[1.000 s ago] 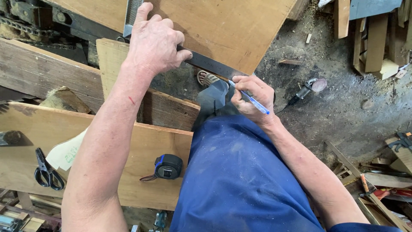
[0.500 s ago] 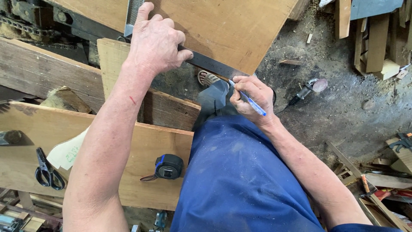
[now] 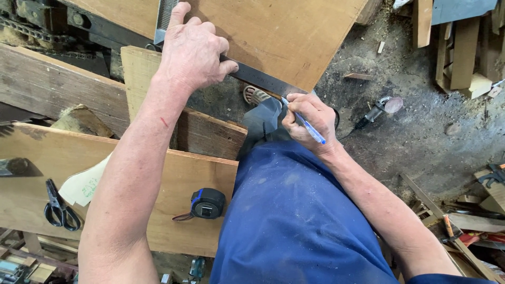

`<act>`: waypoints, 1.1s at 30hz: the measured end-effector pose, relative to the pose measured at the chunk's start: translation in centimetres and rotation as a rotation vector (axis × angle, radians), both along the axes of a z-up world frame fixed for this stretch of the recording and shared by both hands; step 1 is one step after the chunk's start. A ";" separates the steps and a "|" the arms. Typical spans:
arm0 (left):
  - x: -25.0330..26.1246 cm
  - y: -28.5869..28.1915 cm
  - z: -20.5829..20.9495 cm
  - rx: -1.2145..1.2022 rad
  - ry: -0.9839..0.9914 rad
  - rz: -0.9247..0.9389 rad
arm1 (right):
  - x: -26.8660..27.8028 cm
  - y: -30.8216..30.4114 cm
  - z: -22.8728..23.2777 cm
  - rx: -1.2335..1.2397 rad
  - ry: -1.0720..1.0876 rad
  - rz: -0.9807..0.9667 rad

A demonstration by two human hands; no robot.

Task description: The person uses a square and a pen to mark lines on a large wooden board and then uses a pen to trace around a paper template on the board.

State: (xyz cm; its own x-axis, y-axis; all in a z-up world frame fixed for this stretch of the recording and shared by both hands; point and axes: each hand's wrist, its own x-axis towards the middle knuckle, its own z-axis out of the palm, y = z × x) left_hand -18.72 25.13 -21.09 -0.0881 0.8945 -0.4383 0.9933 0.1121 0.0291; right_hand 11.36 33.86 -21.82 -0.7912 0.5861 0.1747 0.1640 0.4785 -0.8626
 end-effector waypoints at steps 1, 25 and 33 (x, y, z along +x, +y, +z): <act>0.0 0.0 0.0 -0.007 -0.002 -0.001 | -0.1 0.0 0.1 -0.004 0.005 -0.016; -0.1 -0.2 0.7 0.084 -0.008 -0.024 | -5.9 4.7 2.2 -0.849 0.148 0.114; -0.2 -0.8 0.5 0.157 0.017 -0.054 | -6.0 4.8 1.6 -0.935 0.082 0.130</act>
State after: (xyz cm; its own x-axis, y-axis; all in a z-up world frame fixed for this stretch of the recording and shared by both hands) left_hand -18.97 24.37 -20.59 -0.0446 0.9554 -0.2919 0.9982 0.0543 0.0253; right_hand 5.33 38.70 -20.18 -0.8661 0.4253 -0.2628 0.0794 -0.4019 -0.9122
